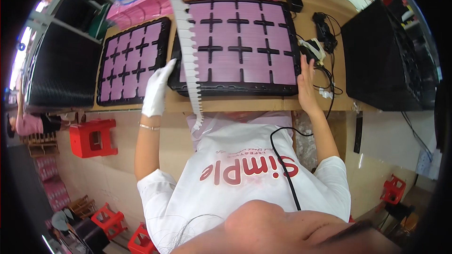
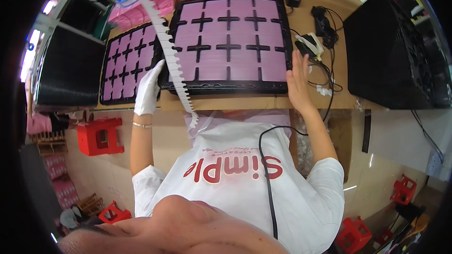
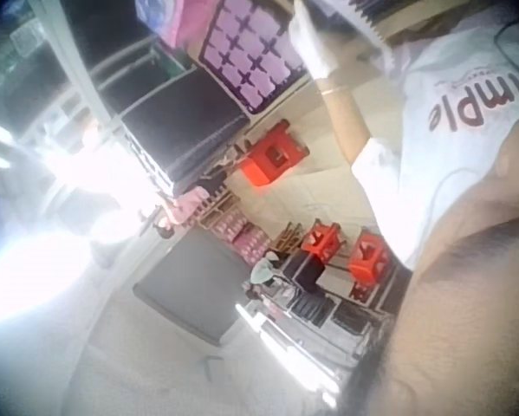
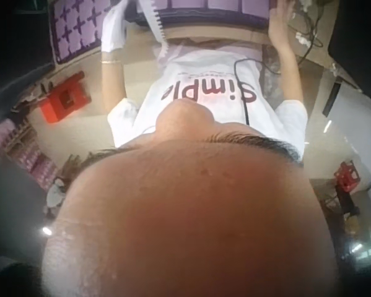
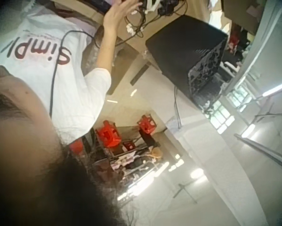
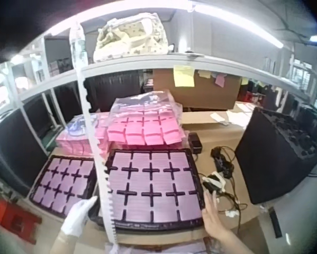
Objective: The person places pink foam inserts into black plastic trays. They repeatedly pick up a foam insert, place it into a tray, and then move the tray aside to make room for the next one. The process is repeated for multiple trays.
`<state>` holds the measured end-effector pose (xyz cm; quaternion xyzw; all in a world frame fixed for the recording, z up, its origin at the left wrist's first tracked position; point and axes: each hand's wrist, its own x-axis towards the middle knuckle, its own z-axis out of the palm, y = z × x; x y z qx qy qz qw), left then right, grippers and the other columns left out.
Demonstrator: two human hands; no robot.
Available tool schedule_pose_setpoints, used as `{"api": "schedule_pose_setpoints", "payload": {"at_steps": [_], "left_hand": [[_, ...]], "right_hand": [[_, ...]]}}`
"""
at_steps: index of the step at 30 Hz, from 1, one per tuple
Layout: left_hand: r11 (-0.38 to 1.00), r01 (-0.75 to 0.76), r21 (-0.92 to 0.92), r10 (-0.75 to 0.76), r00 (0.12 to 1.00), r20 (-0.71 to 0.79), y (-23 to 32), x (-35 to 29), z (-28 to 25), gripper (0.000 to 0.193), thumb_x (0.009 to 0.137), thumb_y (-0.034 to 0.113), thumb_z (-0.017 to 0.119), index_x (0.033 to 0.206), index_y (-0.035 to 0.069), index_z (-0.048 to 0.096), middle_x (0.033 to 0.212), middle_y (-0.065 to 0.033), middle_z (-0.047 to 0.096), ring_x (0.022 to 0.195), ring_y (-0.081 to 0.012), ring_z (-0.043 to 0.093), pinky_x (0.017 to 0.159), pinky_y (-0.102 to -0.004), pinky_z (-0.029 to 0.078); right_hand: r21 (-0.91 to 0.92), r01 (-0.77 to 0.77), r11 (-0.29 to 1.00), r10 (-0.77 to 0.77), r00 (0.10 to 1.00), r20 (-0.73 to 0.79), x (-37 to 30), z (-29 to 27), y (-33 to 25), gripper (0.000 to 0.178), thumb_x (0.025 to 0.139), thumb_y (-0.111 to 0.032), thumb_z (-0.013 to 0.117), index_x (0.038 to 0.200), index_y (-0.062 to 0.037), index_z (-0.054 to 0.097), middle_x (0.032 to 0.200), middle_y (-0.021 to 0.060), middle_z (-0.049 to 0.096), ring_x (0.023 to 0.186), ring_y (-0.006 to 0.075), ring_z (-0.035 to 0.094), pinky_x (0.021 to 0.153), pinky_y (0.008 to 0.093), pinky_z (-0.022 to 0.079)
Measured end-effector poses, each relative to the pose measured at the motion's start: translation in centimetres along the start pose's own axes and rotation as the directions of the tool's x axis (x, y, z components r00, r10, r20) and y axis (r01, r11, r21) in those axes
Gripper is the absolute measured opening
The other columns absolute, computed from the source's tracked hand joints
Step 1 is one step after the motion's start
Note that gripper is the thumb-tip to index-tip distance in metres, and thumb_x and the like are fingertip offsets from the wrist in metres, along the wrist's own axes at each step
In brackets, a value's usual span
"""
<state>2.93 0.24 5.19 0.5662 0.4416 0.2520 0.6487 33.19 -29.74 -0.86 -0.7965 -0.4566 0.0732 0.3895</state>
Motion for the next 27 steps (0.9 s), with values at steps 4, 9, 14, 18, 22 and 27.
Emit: {"api": "schedule_pose_setpoints", "payload": {"at_steps": [4,9,14,18,22,27], "left_hand": [[0.979,-0.180,-0.098,0.185,0.982,0.045,0.4,0.0,2.5,0.035,0.085,0.007,0.068,0.117,-0.002,0.059,0.098,-0.0035,0.065,0.082,-0.0098,0.062,0.075,-0.0241,0.051],[0.876,-0.446,0.184,0.482,0.831,-0.278,3.9,3.4,-8.4,0.040,0.082,0.013,0.073,0.116,-0.004,0.062,0.102,-0.0062,0.064,0.094,-0.0114,0.058,0.084,-0.0252,0.046],[0.889,-0.453,-0.070,0.348,0.766,-0.541,3.2,4.7,-24.3,0.038,0.082,0.012,0.076,0.115,0.000,0.062,0.108,-0.0066,0.066,0.097,-0.0145,0.061,0.088,-0.0280,0.049],[0.930,-0.367,-0.030,0.276,0.749,-0.603,-1.4,6.1,-32.2,0.049,0.081,0.013,0.078,0.123,0.001,0.057,0.111,-0.0083,0.065,0.099,-0.0154,0.062,0.087,-0.0280,0.050],[0.956,-0.288,0.057,0.258,0.732,-0.631,-4.7,8.1,-34.1,0.055,0.082,0.023,0.076,0.126,-0.002,0.056,0.119,-0.0119,0.064,0.108,-0.0198,0.061,0.094,-0.0313,0.047],[0.102,0.282,0.954,0.784,0.567,-0.251,-2.4,8.1,-28.2,0.059,0.074,0.038,0.079,0.116,0.000,0.063,0.116,-0.0218,0.063,0.108,-0.0371,0.059,0.094,-0.0414,0.047]], "right_hand": [[-0.019,0.054,0.998,-0.056,0.992,-0.112,0.7,-0.1,-1.0,0.062,0.104,-0.044,0.021,0.152,-0.0049,0.019,0.159,0.0134,0.017,0.148,0.0342,0.000,0.118,0.0431,0.003],[0.095,0.060,0.994,-0.037,0.975,-0.218,0.6,-2.4,-1.9,0.067,0.103,-0.051,0.018,0.150,-0.0045,0.025,0.157,0.0130,0.023,0.147,0.0272,0.011,0.118,0.0412,0.010],[0.243,0.027,0.970,0.026,0.977,-0.212,0.3,-2.1,-1.6,0.065,0.103,-0.050,0.019,0.150,-0.0044,0.027,0.154,0.0130,0.029,0.143,0.0269,0.024,0.116,0.0426,0.021],[0.263,0.011,0.965,0.044,0.978,-0.202,0.5,-1.6,-1.4,0.064,0.104,-0.048,0.021,0.149,-0.0040,0.028,0.151,0.0139,0.033,0.141,0.0269,0.030,0.114,0.0436,0.027],[0.283,0.016,0.959,0.035,0.984,-0.176,0.9,-1.3,-2.9,0.063,0.104,-0.046,0.022,0.149,-0.0024,0.028,0.150,0.0156,0.034,0.140,0.0276,0.031,0.114,0.0439,0.027],[0.238,0.014,0.971,0.026,0.986,-0.164,1.1,-0.9,-3.9,0.065,0.103,-0.047,0.026,0.148,-0.0001,0.028,0.150,0.0160,0.034,0.140,0.0290,0.031,0.114,0.0450,0.025]]}}
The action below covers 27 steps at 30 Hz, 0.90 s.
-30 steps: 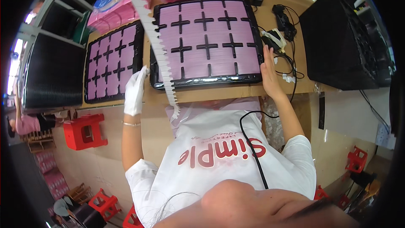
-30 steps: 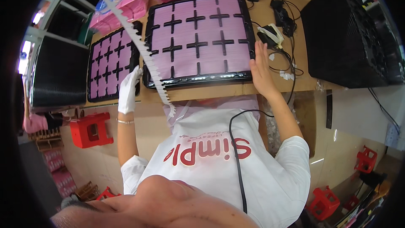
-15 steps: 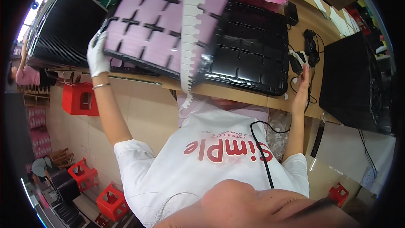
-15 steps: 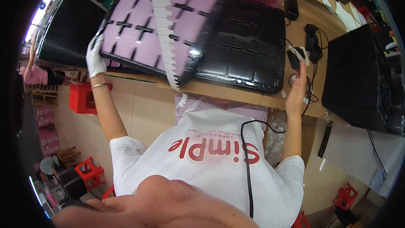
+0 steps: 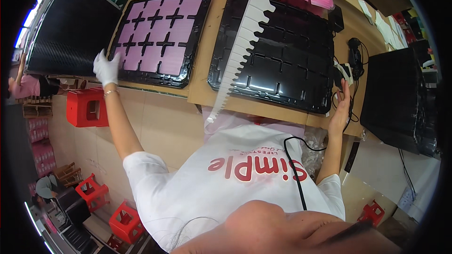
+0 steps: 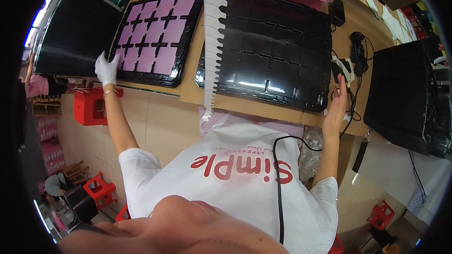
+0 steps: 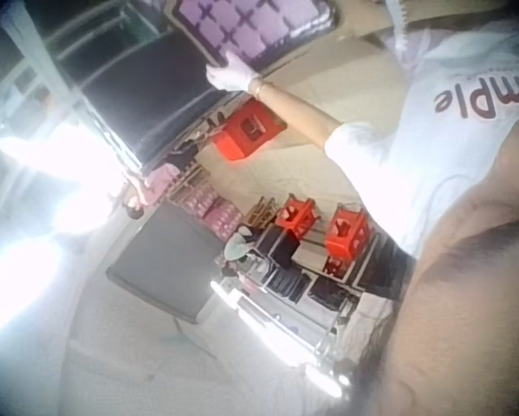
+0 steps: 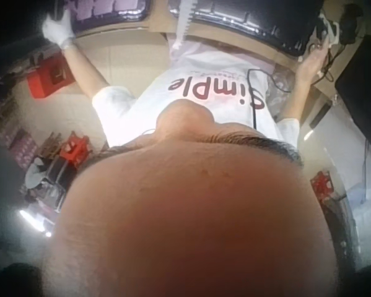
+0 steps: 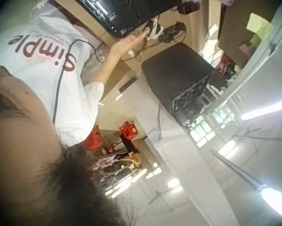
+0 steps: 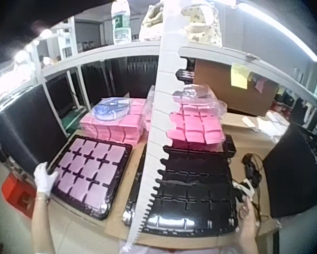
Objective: The person places pink foam inserts into black plastic trays. They repeatedly pick up a foam insert, place it into a tray, and then move the tray aside to make room for the next one. The process is repeated for multiple trays.
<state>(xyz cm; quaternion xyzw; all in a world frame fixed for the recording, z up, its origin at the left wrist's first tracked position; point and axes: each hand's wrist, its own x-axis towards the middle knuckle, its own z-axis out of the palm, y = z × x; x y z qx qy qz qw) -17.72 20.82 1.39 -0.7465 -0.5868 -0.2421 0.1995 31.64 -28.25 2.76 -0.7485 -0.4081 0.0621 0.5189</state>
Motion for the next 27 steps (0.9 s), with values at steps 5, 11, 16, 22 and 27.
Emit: {"api": "schedule_pose_setpoints", "payload": {"at_steps": [5,11,16,22,27], "left_hand": [[0.643,-0.306,-0.702,0.540,0.831,0.133,15.9,-6.6,-7.0,0.051,0.087,0.036,0.067,0.129,0.010,0.057,0.140,-0.0218,0.046,0.131,-0.0370,0.043,0.109,-0.0453,0.034],[0.714,-0.460,-0.528,0.657,0.699,0.280,16.4,-9.7,-8.2,0.043,0.091,0.035,0.057,0.131,0.021,0.056,0.141,-0.0161,0.048,0.133,-0.0326,0.042,0.110,-0.0535,0.028],[0.788,-0.463,-0.407,0.592,0.753,0.289,17.4,-10.8,-8.1,0.045,0.093,0.028,0.053,0.137,0.020,0.049,0.141,-0.0189,0.047,0.132,-0.0351,0.042,0.110,-0.0526,0.027],[0.867,-0.365,-0.340,0.460,0.849,0.261,20.4,-11.7,-7.0,0.051,0.093,0.017,0.051,0.142,0.012,0.042,0.139,-0.0276,0.045,0.127,-0.0403,0.046,0.106,-0.0461,0.038],[0.871,-0.324,-0.370,0.430,0.866,0.255,20.6,-12.9,-7.6,0.045,0.094,0.016,0.050,0.137,0.007,0.046,0.135,-0.0274,0.049,0.124,-0.0406,0.048,0.105,-0.0462,0.038]], "right_hand": [[-0.058,0.049,0.997,-0.047,0.998,0.034,-0.6,1.4,-1.3,0.065,0.103,-0.046,0.027,0.147,0.0003,0.029,0.151,0.0169,0.034,0.141,0.0308,0.030,0.114,0.0443,0.025],[-0.121,0.153,0.981,-0.137,0.981,0.134,-0.2,1.5,-2.1,0.061,0.104,-0.043,0.026,0.146,0.0002,0.032,0.151,0.0173,0.034,0.142,0.0328,0.028,0.113,0.0432,0.026],[-0.105,0.189,0.976,-0.168,0.969,0.179,0.3,1.6,-2.6,0.060,0.103,-0.042,0.027,0.144,0.0008,0.035,0.149,0.0176,0.036,0.142,0.0336,0.028,0.114,0.0437,0.024],[-0.097,0.291,0.952,-0.261,0.935,0.241,0.9,2.5,-3.7,0.059,0.102,-0.042,0.029,0.139,0.0016,0.044,0.146,0.0191,0.041,0.140,0.0355,0.031,0.114,0.0450,0.023],[-0.080,0.248,0.965,-0.221,0.942,0.253,0.1,1.9,-3.7,0.052,0.101,-0.035,0.034,0.134,0.0010,0.050,0.143,0.0189,0.044,0.139,0.0356,0.033,0.113,0.0450,0.024]]}}
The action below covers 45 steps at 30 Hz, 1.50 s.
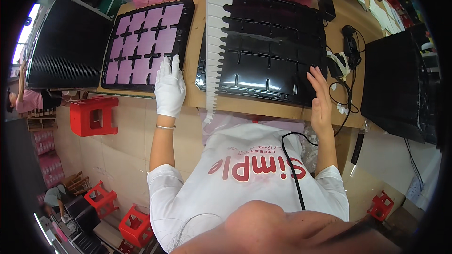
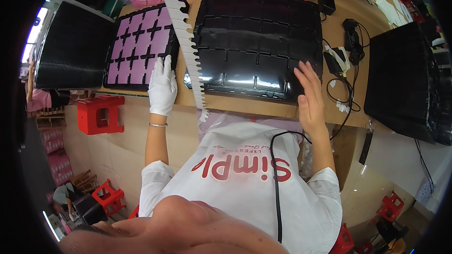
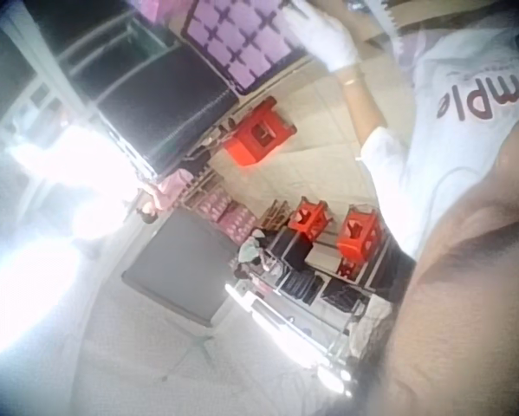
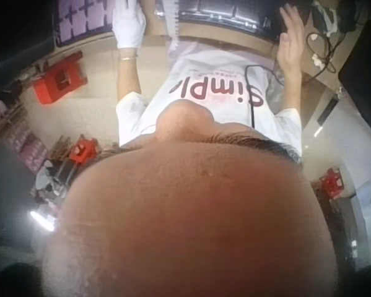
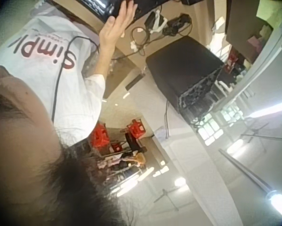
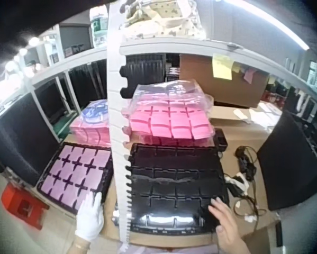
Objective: The person places pink foam inserts into black plastic trays. They repeatedly pick up a foam insert, place it into a tray, and then move the tray aside to make room for the next one. The process is repeated for multiple trays.
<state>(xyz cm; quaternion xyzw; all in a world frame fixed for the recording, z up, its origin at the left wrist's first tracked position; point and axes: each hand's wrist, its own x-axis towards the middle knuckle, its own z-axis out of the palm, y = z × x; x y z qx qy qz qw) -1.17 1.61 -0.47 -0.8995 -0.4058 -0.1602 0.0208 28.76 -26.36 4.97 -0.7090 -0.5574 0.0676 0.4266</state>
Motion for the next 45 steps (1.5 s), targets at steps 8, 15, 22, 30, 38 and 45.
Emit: {"api": "schedule_pose_setpoints", "payload": {"at_steps": [8,15,22,30,38,45], "left_hand": [[0.586,0.243,-0.773,-0.019,0.958,0.287,6.0,1.8,-8.3,0.030,0.081,0.024,0.076,0.099,0.001,0.070,0.080,-0.0043,0.066,0.064,-0.0042,0.049,0.063,-0.0216,0.044],[0.053,0.427,-0.903,-0.222,0.886,0.406,8.5,3.0,-10.0,0.022,0.087,0.019,0.072,0.100,0.002,0.067,0.078,-0.0034,0.069,0.064,-0.0053,0.061,0.055,-0.0172,0.042],[-0.255,0.248,-0.934,-0.092,0.956,0.279,6.9,3.7,-8.6,0.036,0.094,0.025,0.062,0.120,0.000,0.058,0.108,-0.0079,0.065,0.084,-0.0081,0.061,0.071,-0.0206,0.048],[0.104,0.382,-0.918,-0.291,0.895,0.339,8.5,2.9,-7.6,0.023,0.092,0.022,0.065,0.099,0.002,0.073,0.076,0.0009,0.066,0.060,-0.0010,0.050,0.052,-0.0156,0.035],[-0.105,0.242,-0.964,-0.478,0.838,0.263,5.9,3.2,-6.4,0.022,0.093,0.019,0.066,0.102,0.000,0.070,0.077,-0.0011,0.067,0.057,-0.0009,0.046,0.050,-0.0163,0.031],[-0.076,0.246,-0.966,-0.533,0.809,0.248,4.2,3.1,-4.5,0.022,0.093,0.017,0.065,0.104,-0.002,0.070,0.080,-0.0020,0.067,0.057,-0.0017,0.045,0.054,-0.0155,0.033]], "right_hand": [[0.213,0.022,0.977,-0.028,0.999,0.023,3.4,3.0,-2.6,0.033,0.087,-0.005,0.063,0.120,-0.0014,0.061,0.123,0.0138,0.061,0.113,0.0262,0.059,0.096,0.0349,0.046],[0.561,-0.143,0.816,-0.135,0.895,0.426,4.9,11.3,-5.3,0.072,0.082,-0.019,0.075,0.142,-0.0072,0.036,0.132,0.0146,0.055,0.113,0.0229,0.059,0.096,0.0333,0.049],[0.691,-0.557,0.460,0.148,0.816,0.559,6.5,12.2,-6.6,0.017,0.086,-0.014,0.071,0.093,0.0008,0.065,0.083,0.0035,0.068,0.077,0.0054,0.061,0.068,0.0217,0.049],[0.589,-0.513,0.625,0.145,0.817,0.558,6.6,10.6,-6.0,0.016,0.087,-0.014,0.071,0.097,-0.0024,0.065,0.087,0.0019,0.067,0.080,0.0057,0.060,0.072,0.0222,0.048],[0.581,-0.560,0.591,0.159,0.787,0.596,5.1,10.7,-6.0,0.015,0.084,-0.011,0.074,0.094,-0.0027,0.067,0.087,0.0023,0.068,0.079,0.0074,0.061,0.073,0.0232,0.049],[0.450,0.134,0.883,-0.196,0.976,0.095,4.9,11.1,-6.5,0.011,0.077,-0.004,0.076,0.083,-0.0051,0.067,0.086,0.0043,0.067,0.081,0.0173,0.062,0.074,0.0285,0.049]]}}
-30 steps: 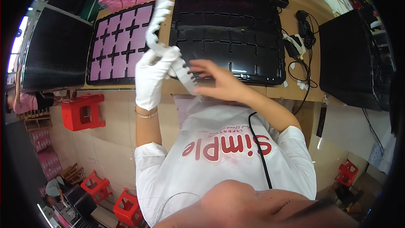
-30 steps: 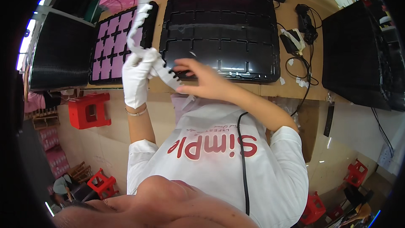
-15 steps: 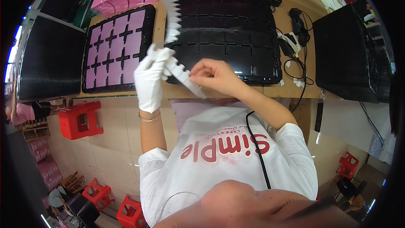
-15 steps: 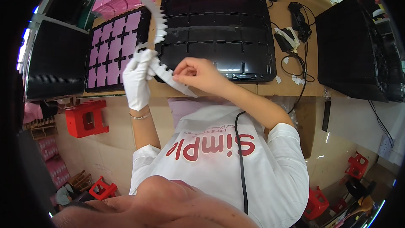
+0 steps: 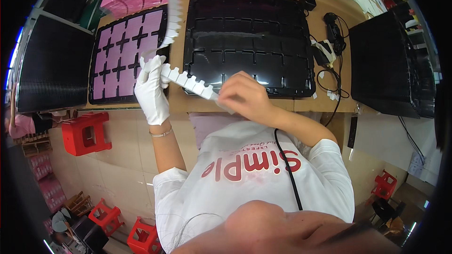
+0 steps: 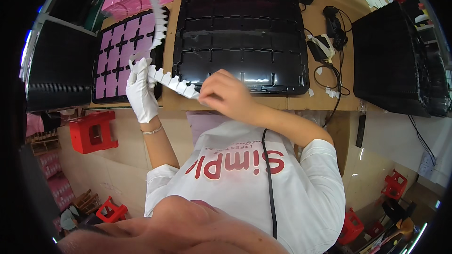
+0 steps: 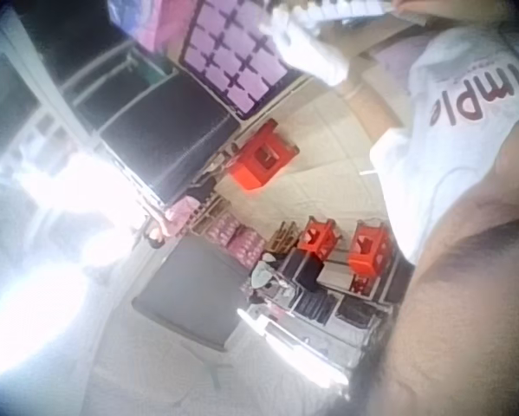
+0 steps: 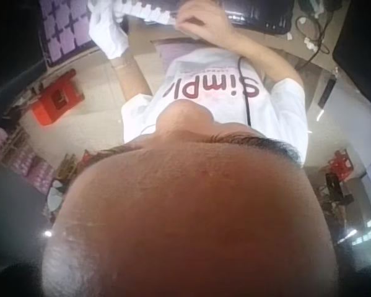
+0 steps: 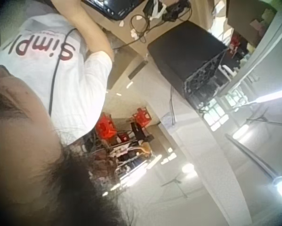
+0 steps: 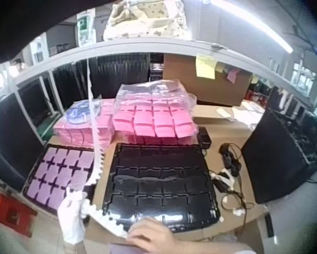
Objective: The person places pink foam inserts into black plastic trays. They repeatedly pick up a foam insert, place it into a tray, and then move the tray aside to make room for the next one. The process is repeated for multiple trays.
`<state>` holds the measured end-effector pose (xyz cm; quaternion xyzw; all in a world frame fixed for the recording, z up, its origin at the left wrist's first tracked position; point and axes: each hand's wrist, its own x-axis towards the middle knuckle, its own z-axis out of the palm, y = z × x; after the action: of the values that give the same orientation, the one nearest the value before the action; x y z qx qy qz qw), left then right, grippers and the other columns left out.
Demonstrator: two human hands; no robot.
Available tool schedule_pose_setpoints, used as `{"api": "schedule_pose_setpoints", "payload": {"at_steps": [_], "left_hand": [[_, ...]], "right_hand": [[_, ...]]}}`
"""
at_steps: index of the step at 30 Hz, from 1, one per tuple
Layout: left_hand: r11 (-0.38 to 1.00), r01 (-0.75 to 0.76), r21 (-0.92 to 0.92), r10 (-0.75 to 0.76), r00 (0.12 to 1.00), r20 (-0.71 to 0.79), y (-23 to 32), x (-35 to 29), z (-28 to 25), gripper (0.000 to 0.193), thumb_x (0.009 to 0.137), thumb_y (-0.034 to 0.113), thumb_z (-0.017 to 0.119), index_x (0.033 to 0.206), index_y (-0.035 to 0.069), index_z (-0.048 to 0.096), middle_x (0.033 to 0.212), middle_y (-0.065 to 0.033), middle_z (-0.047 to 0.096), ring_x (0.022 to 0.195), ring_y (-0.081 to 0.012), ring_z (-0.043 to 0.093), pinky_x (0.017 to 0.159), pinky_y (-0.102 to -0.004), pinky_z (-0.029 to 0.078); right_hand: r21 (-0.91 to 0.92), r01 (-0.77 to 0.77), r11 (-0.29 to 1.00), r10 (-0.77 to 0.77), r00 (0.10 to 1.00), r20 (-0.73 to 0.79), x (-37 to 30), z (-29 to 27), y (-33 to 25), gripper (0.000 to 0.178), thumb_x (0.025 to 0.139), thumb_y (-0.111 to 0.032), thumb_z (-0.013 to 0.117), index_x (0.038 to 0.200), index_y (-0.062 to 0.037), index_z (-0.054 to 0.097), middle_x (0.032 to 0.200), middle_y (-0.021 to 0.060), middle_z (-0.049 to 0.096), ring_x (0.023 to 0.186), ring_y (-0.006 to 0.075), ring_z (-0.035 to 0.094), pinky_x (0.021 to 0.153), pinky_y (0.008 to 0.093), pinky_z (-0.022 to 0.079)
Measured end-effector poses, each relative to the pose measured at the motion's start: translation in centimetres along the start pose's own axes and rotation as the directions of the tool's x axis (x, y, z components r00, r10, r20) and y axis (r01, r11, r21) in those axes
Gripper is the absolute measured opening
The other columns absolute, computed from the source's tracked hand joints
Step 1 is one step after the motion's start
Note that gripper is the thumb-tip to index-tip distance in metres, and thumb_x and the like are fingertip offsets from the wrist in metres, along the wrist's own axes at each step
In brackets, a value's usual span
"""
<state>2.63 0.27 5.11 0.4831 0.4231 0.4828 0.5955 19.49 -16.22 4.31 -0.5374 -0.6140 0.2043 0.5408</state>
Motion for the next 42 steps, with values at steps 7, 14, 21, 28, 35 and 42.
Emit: {"api": "schedule_pose_setpoints", "payload": {"at_steps": [7,14,21,28,35,42], "left_hand": [[0.994,0.099,0.048,-0.102,0.992,0.075,0.3,-0.6,-1.6,0.020,0.092,0.016,0.064,0.100,-0.002,0.069,0.077,-0.0038,0.065,0.059,-0.0040,0.052,0.053,-0.0171,0.037],[0.974,0.179,0.142,-0.210,0.945,0.250,0.1,-1.6,0.7,0.019,0.093,0.017,0.065,0.095,-0.001,0.071,0.072,0.0008,0.062,0.057,-0.0027,0.047,0.052,-0.0177,0.034],[0.950,0.235,0.207,-0.290,0.910,0.297,-1.2,-1.0,0.4,0.022,0.090,0.022,0.068,0.096,0.001,0.072,0.078,-0.0038,0.069,0.059,-0.0027,0.052,0.054,-0.0173,0.037],[0.934,0.269,0.234,-0.328,0.905,0.269,-0.9,-1.1,1.2,0.019,0.091,0.018,0.067,0.095,0.000,0.072,0.072,0.0008,0.065,0.055,-0.0014,0.045,0.052,-0.0172,0.033],[0.946,0.249,0.208,-0.294,0.928,0.227,-0.8,-1.2,1.0,0.020,0.091,0.019,0.067,0.094,0.000,0.072,0.071,0.0006,0.064,0.056,-0.0014,0.045,0.052,-0.0170,0.033],[0.984,0.151,0.099,-0.168,0.967,0.194,-1.2,-1.4,0.6,0.021,0.093,0.020,0.066,0.095,-0.001,0.071,0.072,0.0010,0.062,0.057,-0.0018,0.044,0.052,-0.0174,0.032]], "right_hand": [[-0.072,-0.095,0.993,0.101,0.992,0.082,12.4,-6.3,5.3,0.012,0.082,-0.012,0.074,0.081,-0.0040,0.065,0.081,0.0009,0.065,0.075,0.0089,0.060,0.068,0.0234,0.049],[-0.591,-0.150,0.793,0.308,0.935,0.176,25.2,-5.6,19.4,0.017,0.073,-0.023,0.075,0.081,-0.0089,0.072,0.083,0.0103,0.071,0.081,0.0243,0.069,0.073,0.0376,0.053],[-0.776,-0.229,0.588,0.337,0.941,-0.022,24.7,-4.1,19.3,0.018,0.071,-0.022,0.073,0.084,-0.0107,0.075,0.088,0.0145,0.071,0.087,0.0330,0.069,0.078,0.0437,0.054],[-0.680,-0.347,0.646,0.378,0.919,-0.111,24.2,-4.2,19.9,0.018,0.069,-0.024,0.074,0.080,-0.0095,0.075,0.083,0.0148,0.071,0.085,0.0326,0.069,0.077,0.0428,0.054],[-0.026,-0.327,0.945,0.327,0.945,0.005,20.5,-5.2,17.3,0.016,0.078,-0.015,0.069,0.085,-0.0012,0.071,0.089,0.0139,0.071,0.089,0.0247,0.069,0.081,0.0352,0.053],[0.752,-0.590,0.293,0.518,0.759,0.393,10.4,-5.7,8.6,0.018,0.092,-0.010,0.056,0.102,0.0039,0.061,0.095,0.0154,0.066,0.090,0.0213,0.064,0.082,0.0319,0.053]]}}
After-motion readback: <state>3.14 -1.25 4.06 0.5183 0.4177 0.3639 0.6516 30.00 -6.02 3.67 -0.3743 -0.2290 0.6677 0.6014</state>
